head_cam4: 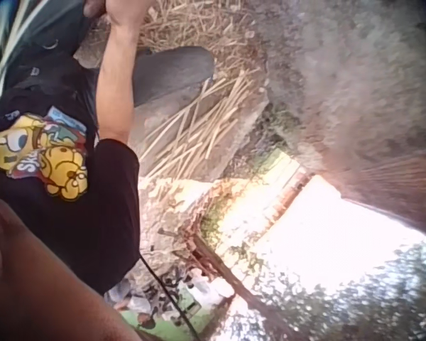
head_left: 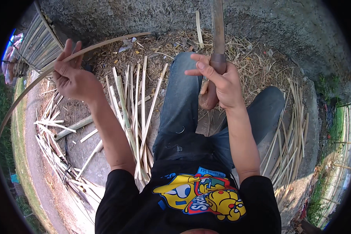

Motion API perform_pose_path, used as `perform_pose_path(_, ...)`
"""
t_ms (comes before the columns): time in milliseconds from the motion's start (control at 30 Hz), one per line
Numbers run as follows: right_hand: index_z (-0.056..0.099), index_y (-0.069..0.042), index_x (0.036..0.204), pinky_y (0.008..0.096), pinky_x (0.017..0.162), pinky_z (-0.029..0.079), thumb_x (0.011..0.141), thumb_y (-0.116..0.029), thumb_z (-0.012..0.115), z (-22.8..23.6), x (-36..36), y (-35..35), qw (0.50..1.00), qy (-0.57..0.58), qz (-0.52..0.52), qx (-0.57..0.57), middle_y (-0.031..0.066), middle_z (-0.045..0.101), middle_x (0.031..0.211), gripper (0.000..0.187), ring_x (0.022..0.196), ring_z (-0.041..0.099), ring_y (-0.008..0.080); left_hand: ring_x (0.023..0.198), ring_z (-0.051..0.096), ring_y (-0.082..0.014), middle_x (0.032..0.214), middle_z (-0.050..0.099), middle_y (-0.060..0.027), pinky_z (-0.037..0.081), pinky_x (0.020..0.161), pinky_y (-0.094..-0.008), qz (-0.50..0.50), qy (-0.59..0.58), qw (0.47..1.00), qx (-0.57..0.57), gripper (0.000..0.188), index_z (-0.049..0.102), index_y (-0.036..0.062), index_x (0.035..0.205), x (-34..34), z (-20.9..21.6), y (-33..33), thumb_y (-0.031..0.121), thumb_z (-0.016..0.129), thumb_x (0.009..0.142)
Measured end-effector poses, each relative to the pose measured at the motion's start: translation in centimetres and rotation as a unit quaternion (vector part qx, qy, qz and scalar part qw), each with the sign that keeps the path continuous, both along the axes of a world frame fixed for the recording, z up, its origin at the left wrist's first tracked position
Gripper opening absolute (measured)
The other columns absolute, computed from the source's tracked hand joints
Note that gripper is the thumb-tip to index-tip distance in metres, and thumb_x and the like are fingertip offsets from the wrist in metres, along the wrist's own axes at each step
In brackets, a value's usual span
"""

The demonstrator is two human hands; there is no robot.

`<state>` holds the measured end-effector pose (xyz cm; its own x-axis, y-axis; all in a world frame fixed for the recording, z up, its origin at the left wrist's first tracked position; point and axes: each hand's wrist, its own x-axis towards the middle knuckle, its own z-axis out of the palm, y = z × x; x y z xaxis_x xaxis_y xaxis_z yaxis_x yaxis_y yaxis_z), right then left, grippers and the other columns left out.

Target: The person strips thin layers from a bamboo pole using a large knife while seated. They hold the pole with one hand and pull the knife along its length, repeating the action to create multiple thin strips.

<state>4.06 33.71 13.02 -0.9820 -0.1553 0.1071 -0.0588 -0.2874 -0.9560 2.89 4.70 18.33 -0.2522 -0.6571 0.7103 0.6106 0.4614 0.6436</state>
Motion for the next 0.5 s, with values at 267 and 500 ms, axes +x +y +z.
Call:
perform_pose_path(267,0.064,0.004,0.101,0.0234,0.05,0.058,0.09,-0.007,0.075,-4.1,-2.7,-2.2,0.989,0.053,-0.136,-0.023,0.0234,0.067,0.117,0.019,0.098,0.074,0.0263,0.105,0.072,-0.0241,0.121,0.07,-0.0154,0.06,0.083,-0.0334,-0.328,-0.181,0.881,0.289,0.039,0.066,-0.0049,0.115,0.7,-11.9,17.1,0.028,0.045,0.11)
perform_pose_path(500,0.057,0.006,0.093,0.0297,0.053,0.058,0.086,0.012,0.064,-9.9,-6.6,2.0,0.949,-0.068,-0.297,-0.088,0.0194,0.069,0.099,0.012,0.078,0.075,0.0297,0.099,0.073,-0.024,0.113,0.073,-0.0184,0.058,0.085,-0.0321,-0.552,-0.383,0.693,0.259,0.036,0.067,-0.0073,0.117,4.6,-13.0,14.6,0.024,0.053,0.107)
